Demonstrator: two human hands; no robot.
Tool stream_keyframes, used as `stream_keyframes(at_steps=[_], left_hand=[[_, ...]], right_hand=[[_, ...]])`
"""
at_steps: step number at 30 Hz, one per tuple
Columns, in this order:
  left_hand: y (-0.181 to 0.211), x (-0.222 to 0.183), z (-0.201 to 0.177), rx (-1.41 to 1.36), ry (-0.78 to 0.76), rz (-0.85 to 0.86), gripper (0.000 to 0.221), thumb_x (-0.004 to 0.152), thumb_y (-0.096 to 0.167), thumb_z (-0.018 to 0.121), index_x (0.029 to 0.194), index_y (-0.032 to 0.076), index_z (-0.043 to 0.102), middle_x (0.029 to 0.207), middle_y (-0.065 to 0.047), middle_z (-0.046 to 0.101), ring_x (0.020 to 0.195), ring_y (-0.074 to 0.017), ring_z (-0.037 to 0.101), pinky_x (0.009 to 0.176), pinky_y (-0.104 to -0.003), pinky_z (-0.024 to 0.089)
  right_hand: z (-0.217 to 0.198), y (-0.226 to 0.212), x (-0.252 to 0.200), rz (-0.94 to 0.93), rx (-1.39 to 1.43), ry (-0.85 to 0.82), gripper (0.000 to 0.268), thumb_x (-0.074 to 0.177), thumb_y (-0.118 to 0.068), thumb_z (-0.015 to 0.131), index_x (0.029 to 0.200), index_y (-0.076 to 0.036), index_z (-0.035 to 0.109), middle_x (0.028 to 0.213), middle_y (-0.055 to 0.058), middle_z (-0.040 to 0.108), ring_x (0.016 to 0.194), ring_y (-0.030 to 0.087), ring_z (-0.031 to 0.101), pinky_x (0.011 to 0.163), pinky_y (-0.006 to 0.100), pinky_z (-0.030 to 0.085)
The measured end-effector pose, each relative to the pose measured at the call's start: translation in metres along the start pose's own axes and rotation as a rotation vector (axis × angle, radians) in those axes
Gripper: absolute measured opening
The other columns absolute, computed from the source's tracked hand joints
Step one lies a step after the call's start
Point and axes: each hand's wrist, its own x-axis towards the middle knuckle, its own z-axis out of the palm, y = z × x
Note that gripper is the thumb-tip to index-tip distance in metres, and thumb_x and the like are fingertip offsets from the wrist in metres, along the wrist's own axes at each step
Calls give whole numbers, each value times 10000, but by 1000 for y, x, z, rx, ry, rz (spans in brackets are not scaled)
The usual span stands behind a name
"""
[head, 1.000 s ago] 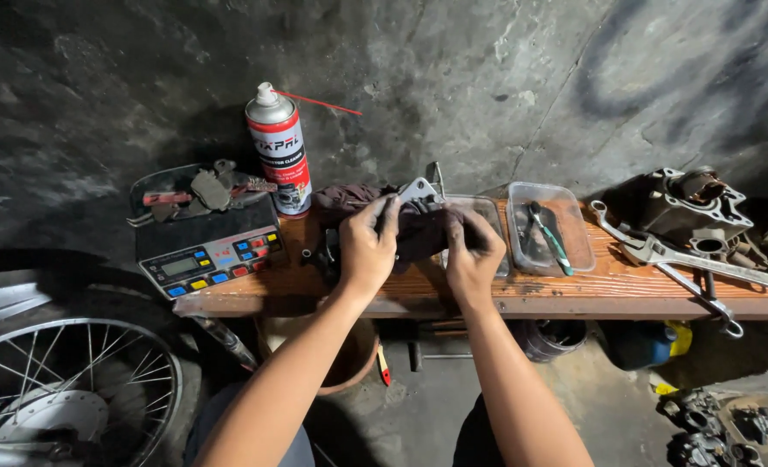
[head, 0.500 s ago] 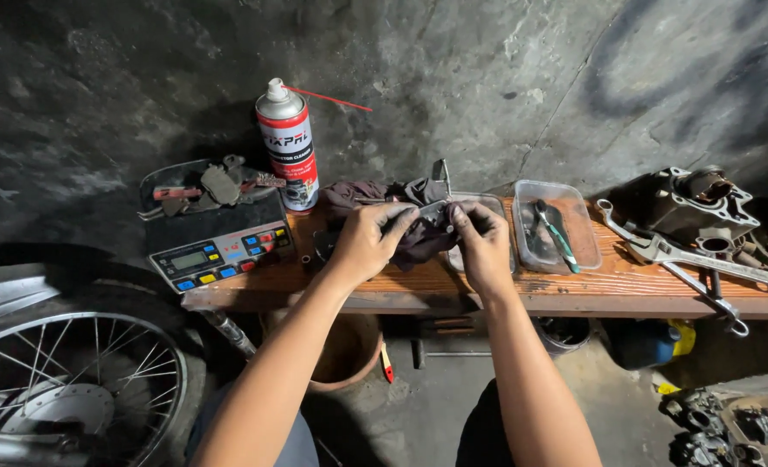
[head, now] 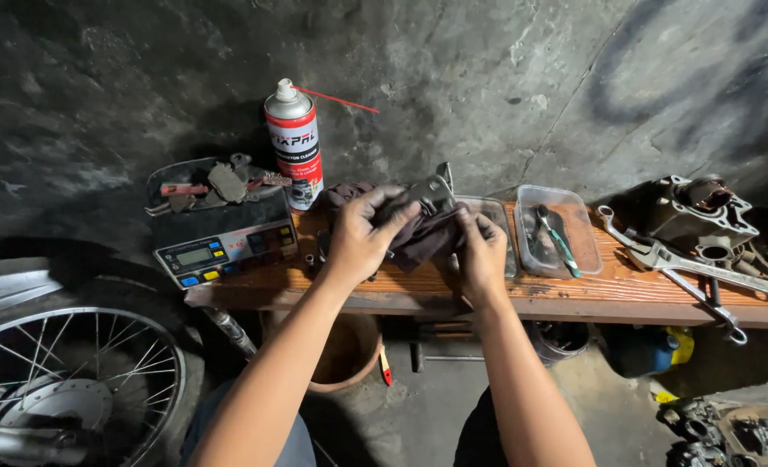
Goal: Cleaning the friction surfaces of motorcycle brake pads using sandpaper to remove glaze or debris.
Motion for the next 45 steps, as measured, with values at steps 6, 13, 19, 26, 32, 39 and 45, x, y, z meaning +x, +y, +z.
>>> stream_keyframes(at_steps=[6,13,19,26,32,39,45], left_hand=[[11,-2,-9,455,-128,444,129,921,201,750,1046,182,775,814,-22,684,872,-244,616,890,-359,462],[-14,-4,-15,874,9,837,256,917,141,713,1109,305,758,904,42,612,1033,-213,550,1072,-487,356],[-21,-5,-14,953,48,1002,183,985,126,660,1053,270,749,880,27,581,951,-208,544,1020,-515,442],[-27,-8,1,819,37,695,744,733,116,911,1387,276,594,1379,-100,475,1304,-337,451,1129,-517,420],[-13,-13,6,29,-184,57,990,711,-69,849,1538,67,322,1388,-227,524,1179,-411,635,1030,-530,528],[-3,-17,11,186,-278,37,613,805,192,853,1371,110,633,1308,-140,685,1218,-321,660,1035,-461,524],[27,-23,23,153,-197,-95,234,936,140,677,1132,23,729,1020,-197,768,1013,-336,742,813,-443,592]], right_hand=[[-6,-11,2,83,208,-106,170,945,-115,679,801,-25,663,696,64,602,625,173,642,591,301,532],[19,-61,-25,229,291,-252,262,975,-225,635,880,9,702,723,108,659,636,208,654,576,341,546],[-9,-26,-10,243,226,-344,144,964,-77,688,1028,52,689,822,128,663,738,209,679,688,394,614],[6,-42,-14,241,241,-214,24,885,8,724,899,17,707,727,83,632,660,168,661,599,277,570],[9,-32,-13,260,282,-114,49,900,13,732,863,20,701,703,86,633,665,160,663,641,273,591],[20,-35,-18,162,187,-2,56,870,43,779,905,55,738,696,103,645,643,162,652,637,310,589],[25,-39,-26,-14,-61,-13,80,940,13,703,881,13,757,759,48,619,775,109,589,719,331,585]])
